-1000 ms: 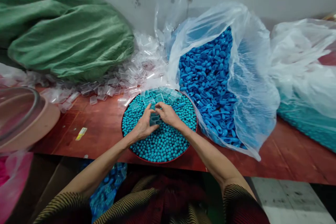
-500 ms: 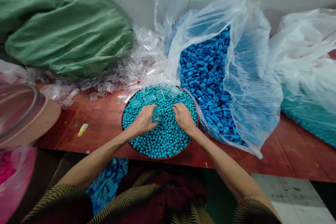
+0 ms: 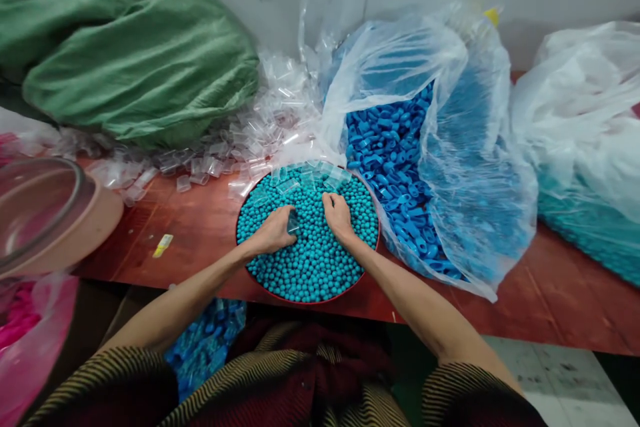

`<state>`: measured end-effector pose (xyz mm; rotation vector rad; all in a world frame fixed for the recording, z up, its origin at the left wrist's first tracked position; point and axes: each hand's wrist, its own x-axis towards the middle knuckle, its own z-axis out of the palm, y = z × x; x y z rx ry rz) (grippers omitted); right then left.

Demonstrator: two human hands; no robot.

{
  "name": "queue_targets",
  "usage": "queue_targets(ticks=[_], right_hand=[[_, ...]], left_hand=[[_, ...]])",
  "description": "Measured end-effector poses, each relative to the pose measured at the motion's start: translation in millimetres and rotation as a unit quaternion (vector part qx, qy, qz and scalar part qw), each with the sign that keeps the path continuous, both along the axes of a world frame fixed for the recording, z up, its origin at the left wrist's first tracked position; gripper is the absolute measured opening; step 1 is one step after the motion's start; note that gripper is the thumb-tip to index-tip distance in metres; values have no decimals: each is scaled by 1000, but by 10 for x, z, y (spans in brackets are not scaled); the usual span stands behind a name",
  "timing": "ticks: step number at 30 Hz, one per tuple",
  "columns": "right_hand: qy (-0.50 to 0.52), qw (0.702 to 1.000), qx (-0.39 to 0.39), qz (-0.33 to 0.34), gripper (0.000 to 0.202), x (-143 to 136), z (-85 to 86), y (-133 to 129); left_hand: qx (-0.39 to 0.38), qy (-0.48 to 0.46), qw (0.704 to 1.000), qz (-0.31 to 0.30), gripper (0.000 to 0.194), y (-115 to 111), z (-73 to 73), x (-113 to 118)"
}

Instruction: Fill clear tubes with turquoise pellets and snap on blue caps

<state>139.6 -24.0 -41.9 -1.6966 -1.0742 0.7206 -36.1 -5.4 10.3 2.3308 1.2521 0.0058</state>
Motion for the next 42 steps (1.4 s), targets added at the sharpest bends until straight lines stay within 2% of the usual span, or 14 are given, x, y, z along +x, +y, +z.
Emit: queue_targets(ticks=[4,8,11,14,17,21,24,26,28,30,33,37,42], right_hand=[[66,998,-17,-3,48,-122,-16,55],[123,992,-11,3,47,-234,62,71],[61,998,15,31,42,-290,147,53],[-21,997,34,68,35,-361,201,21],[-136,982,35,125,39,-430,234,-18],[-219,956,61,187,30,-328,335,-121],[-277,947,79,139,26,-68,436,-259],[-331,938,15,101,25,107,473,-334],[-379,918,-63,98,23,218,471,-356],[-414,897,-107,111,26,246,442,-314],[-425,888,-129,118,33,200,395,-179],[-393,894,-162,143,28,161,376,-75],[-419,879,-147,171,27,171,365,-94]], left_hand=[[-11,-91,995,43,62,-1,-133,17],[-57,-206,973,84,71,-8,-292,96],[-90,-267,957,69,71,41,-405,178],[-91,-268,958,42,62,111,-500,219],[-99,-262,960,22,56,153,-550,205],[-104,-283,954,6,61,127,-501,169],[-116,-317,941,12,75,37,-393,145],[-98,-300,948,51,78,-51,-321,125],[-46,-249,962,106,68,-145,-270,103],[19,-207,968,137,48,-225,-245,83],[88,-175,973,121,25,-289,-231,66],[107,-144,979,92,21,-299,-200,60],[105,-82,989,67,20,-327,-138,96]])
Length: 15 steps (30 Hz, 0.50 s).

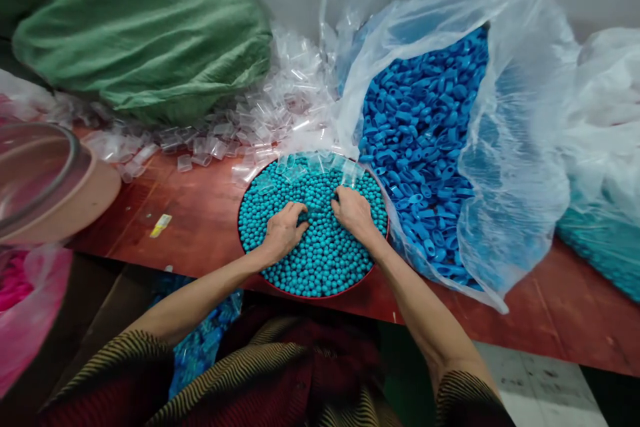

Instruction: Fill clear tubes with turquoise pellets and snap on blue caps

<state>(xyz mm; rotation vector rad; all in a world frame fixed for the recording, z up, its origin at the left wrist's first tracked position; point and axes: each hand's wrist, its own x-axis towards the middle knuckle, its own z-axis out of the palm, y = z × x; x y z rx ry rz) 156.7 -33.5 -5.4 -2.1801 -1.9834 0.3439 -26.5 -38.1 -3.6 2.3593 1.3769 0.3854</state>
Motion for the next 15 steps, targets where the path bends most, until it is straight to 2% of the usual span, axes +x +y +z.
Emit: queue_targets(ticks=[5,8,11,13,15], right_hand=[[-11,1000,6,21,28,25,-9,17],[-24,997,64,30,26,80,33,-70],[21,992,107,58,28,93,103,-214],[71,989,90,98,29,59,155,-292],[60,989,48,126,29,12,209,-336]], left_hand=[[-8,12,1000,-9,22,-18,18,67],[-43,-50,998,-6,21,12,-3,57],[-88,-114,990,6,21,71,-30,24],[-130,-149,980,22,20,118,-39,3],[-178,-183,967,28,16,164,-35,-18]])
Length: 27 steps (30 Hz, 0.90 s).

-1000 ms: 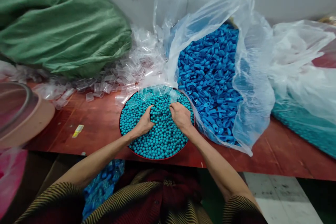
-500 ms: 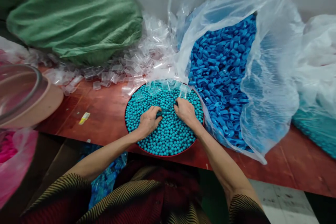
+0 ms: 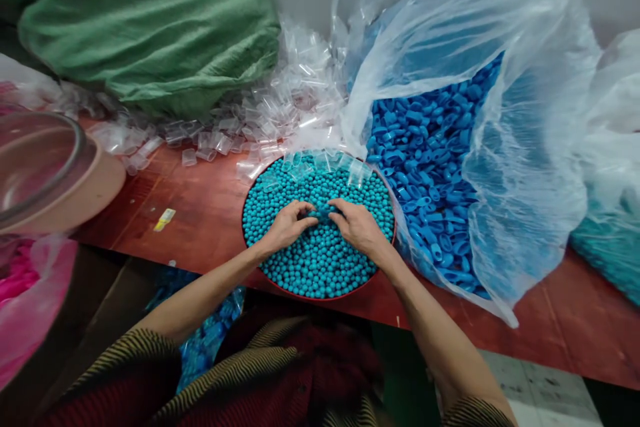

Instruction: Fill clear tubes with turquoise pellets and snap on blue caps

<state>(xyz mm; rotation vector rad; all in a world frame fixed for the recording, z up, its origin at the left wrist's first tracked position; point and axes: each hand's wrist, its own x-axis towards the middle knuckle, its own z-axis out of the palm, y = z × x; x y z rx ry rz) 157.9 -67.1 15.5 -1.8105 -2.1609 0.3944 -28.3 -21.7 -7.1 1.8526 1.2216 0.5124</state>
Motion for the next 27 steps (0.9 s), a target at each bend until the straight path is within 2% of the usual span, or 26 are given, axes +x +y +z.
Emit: queue_targets(ticks=[4,9,11,13,16,18,19,21,24,27], right_hand=[[-140,989,-45,2,27,-48,94,-4],[-97,992,-49,-62,49,-75,112,69],[-30,994,-57,-91,52,-90,78,103],[104,986,-90,-92,50,-84,26,132],[300,939,-155,-71,50,-25,-58,166],[343,922,-163,-75,50,28,-94,181],[339,924,-158,-79,48,50,-102,183],[278,948,-118,-96,40,72,-102,177],[117,986,7,-117,28,59,-91,140],[50,990,80,-100,23,40,-95,98]], left_hand=[[-61,-64,996,-6,9,80,22,-48],[-83,-116,990,7,9,145,23,-74],[-100,-141,985,7,10,160,22,-75],[-124,-165,978,10,12,170,26,-82],[-144,-174,974,22,16,181,42,-105],[-143,-169,975,24,18,186,61,-118],[-144,-168,975,21,19,188,74,-122],[-151,-171,974,13,20,186,109,-125],[-155,-176,972,11,23,171,175,-122],[-152,-165,974,19,23,153,224,-121]])
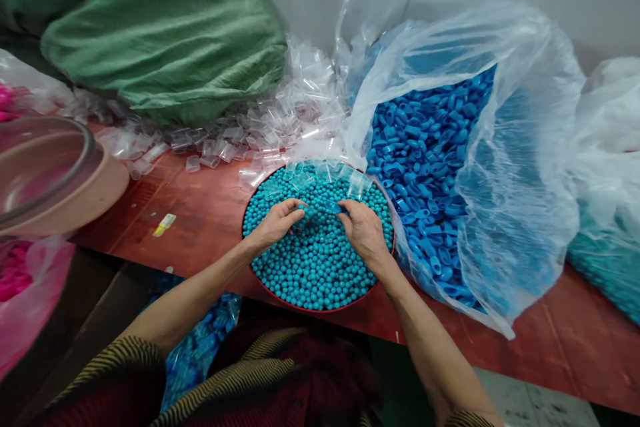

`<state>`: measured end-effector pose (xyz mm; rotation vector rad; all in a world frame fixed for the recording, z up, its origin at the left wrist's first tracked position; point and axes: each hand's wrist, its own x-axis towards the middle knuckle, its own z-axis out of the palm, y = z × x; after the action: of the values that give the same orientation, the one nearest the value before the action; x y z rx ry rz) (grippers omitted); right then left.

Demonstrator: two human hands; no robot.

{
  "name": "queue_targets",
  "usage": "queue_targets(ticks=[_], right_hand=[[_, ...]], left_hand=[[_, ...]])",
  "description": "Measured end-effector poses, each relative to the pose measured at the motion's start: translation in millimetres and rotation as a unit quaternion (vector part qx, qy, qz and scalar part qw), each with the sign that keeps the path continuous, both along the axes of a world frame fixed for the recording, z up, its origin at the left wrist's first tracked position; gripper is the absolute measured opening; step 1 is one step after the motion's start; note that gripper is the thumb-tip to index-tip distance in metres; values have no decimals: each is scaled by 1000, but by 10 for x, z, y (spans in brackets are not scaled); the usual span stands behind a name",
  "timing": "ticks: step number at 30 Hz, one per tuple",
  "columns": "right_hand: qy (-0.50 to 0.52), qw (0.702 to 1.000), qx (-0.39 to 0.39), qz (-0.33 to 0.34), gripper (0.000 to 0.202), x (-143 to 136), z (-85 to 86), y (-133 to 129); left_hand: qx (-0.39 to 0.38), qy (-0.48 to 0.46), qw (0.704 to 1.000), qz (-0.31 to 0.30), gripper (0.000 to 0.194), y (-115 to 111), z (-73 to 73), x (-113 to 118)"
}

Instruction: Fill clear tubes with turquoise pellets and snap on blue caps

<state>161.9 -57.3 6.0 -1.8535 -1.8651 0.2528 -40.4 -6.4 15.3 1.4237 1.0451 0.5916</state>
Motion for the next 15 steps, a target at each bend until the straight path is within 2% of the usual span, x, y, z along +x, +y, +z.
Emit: queue_targets(ticks=[4,8,11,15], right_hand=[[-54,998,37,16,26,0,3,-34],[18,993,107,46,33,-86,50,-77],[58,987,116,91,34,-213,47,-118],[79,978,115,153,37,-331,5,-147]], left_hand=[[-2,4,1000,3,21,-5,6,-2],[-11,-29,999,-7,18,-14,-16,11],[-14,-72,997,-6,16,-58,-21,34],[-78,-91,993,-4,26,-127,-16,63]])
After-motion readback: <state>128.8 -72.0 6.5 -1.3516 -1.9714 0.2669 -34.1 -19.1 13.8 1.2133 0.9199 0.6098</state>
